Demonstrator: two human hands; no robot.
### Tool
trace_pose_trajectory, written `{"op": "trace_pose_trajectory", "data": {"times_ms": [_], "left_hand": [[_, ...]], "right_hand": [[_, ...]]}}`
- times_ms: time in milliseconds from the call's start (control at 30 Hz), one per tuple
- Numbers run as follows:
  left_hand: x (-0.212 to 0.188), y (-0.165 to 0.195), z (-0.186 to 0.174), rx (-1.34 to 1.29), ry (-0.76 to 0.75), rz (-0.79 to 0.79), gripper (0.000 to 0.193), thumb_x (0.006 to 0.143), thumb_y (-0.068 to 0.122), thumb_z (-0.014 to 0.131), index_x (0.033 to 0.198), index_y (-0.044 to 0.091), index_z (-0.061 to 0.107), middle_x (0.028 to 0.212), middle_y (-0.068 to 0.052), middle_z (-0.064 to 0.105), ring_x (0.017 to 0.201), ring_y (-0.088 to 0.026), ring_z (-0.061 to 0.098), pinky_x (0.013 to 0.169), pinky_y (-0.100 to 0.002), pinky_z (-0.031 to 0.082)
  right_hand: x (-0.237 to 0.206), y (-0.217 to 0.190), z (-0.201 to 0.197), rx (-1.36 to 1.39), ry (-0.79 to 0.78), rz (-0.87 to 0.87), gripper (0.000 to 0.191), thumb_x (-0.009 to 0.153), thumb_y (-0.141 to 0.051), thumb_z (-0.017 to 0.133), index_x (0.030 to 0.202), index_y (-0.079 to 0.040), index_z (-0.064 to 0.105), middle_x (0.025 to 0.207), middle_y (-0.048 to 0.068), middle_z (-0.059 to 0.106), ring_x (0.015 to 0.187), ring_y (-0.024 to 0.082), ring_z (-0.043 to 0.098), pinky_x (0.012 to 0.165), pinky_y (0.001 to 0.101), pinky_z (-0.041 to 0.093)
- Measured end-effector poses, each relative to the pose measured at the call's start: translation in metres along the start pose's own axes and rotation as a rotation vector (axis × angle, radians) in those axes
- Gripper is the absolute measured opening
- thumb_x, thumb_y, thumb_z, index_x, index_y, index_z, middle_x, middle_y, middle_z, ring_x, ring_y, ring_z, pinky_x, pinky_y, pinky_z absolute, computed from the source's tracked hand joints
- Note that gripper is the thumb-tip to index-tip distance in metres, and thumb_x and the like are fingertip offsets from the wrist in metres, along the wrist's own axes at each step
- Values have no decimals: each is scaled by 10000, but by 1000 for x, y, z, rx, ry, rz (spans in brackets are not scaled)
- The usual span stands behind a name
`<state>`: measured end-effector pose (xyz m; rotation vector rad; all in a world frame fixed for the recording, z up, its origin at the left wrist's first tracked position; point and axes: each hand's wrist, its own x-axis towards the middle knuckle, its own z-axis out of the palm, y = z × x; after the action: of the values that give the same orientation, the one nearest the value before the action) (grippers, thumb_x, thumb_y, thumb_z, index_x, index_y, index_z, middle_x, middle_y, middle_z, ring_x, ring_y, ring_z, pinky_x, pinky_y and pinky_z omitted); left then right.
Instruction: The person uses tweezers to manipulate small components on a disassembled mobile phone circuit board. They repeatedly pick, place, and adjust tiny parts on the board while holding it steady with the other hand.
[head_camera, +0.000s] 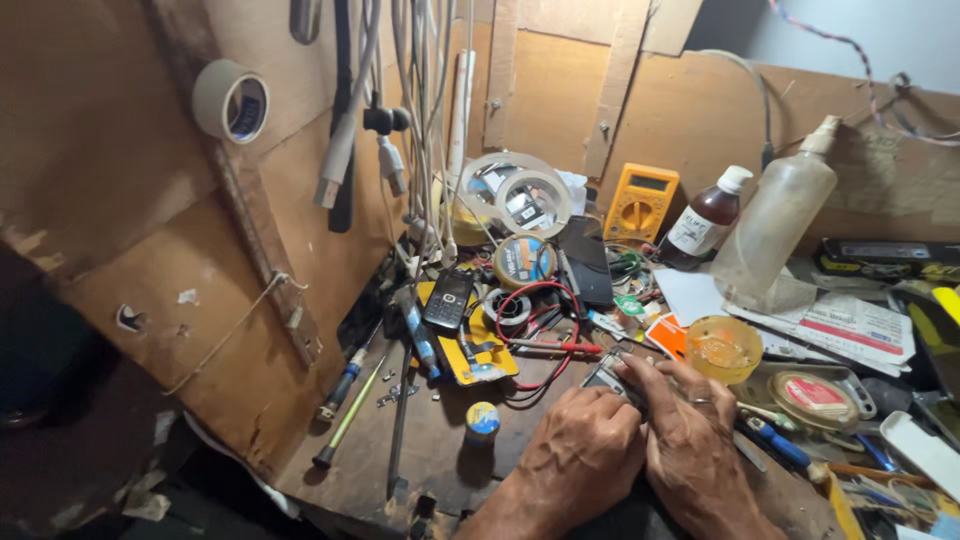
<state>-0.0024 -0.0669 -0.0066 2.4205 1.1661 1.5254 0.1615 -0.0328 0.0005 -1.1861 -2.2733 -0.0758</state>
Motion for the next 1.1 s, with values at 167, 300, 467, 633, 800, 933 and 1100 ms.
{"op": "trace_pose_trajectory", "data": {"times_ms": [167, 300, 467, 633, 800, 933, 1100], "left_hand": [[0, 0, 0, 2, -6, 10, 125, 916, 93, 663, 833, 21, 604, 860, -153, 652, 913, -350, 662, 831, -477, 498], [1, -1, 0, -22, -6, -2, 133, 928, 93, 660, 828, 28, 602, 841, -150, 639, 898, -338, 662, 817, -470, 496], [-1, 0, 1, -30, -2, -15, 117, 933, 87, 654, 849, 22, 606, 861, -147, 649, 910, -336, 664, 821, -469, 495], [-1, 1, -1, -36, -2, -13, 110, 926, 87, 657, 856, 17, 608, 882, -158, 657, 921, -343, 665, 830, -471, 498], [2, 1, -1, -25, -4, -11, 125, 926, 92, 667, 841, 20, 609, 887, -161, 665, 944, -351, 672, 849, -475, 507], [1, 2, -3, -10, -21, -4, 90, 880, 77, 660, 847, 10, 611, 897, -158, 674, 950, -355, 675, 839, -477, 507], [3, 2, -3, -33, -9, -18, 128, 899, 91, 680, 815, 20, 613, 842, -157, 654, 888, -359, 666, 825, -486, 511]], "right_hand": [[0, -1, 2, -117, 106, -87, 565, 804, -160, 578, 1363, -236, 597, 1494, -2, 510, 1375, 249, 413, 1127, 469, 229], [3, -1, 2, -166, 59, -75, 556, 819, -182, 567, 1362, -294, 610, 1575, 11, 410, 1427, 285, 330, 1148, 495, 186], [3, -2, 2, -194, 99, -119, 515, 826, -217, 561, 1331, -301, 625, 1574, 45, 385, 1473, 329, 270, 1161, 518, 159], [2, -1, 3, -168, 81, -110, 497, 832, -236, 572, 1322, -289, 638, 1547, 42, 412, 1469, 331, 274, 1169, 524, 168], [3, 3, 3, -168, 53, -51, 540, 803, -214, 603, 1332, -318, 637, 1467, 11, 497, 1412, 321, 313, 1135, 522, 189], [-1, 4, -2, 12, 95, 86, 691, 782, -81, 517, 1468, -166, 510, 1436, 77, 515, 1449, 276, 377, 1168, 479, 245], [3, 1, -4, 18, 80, 12, 668, 814, -76, 512, 1477, -73, 424, 1434, 153, 532, 1425, 318, 358, 1147, 497, 224]]}}
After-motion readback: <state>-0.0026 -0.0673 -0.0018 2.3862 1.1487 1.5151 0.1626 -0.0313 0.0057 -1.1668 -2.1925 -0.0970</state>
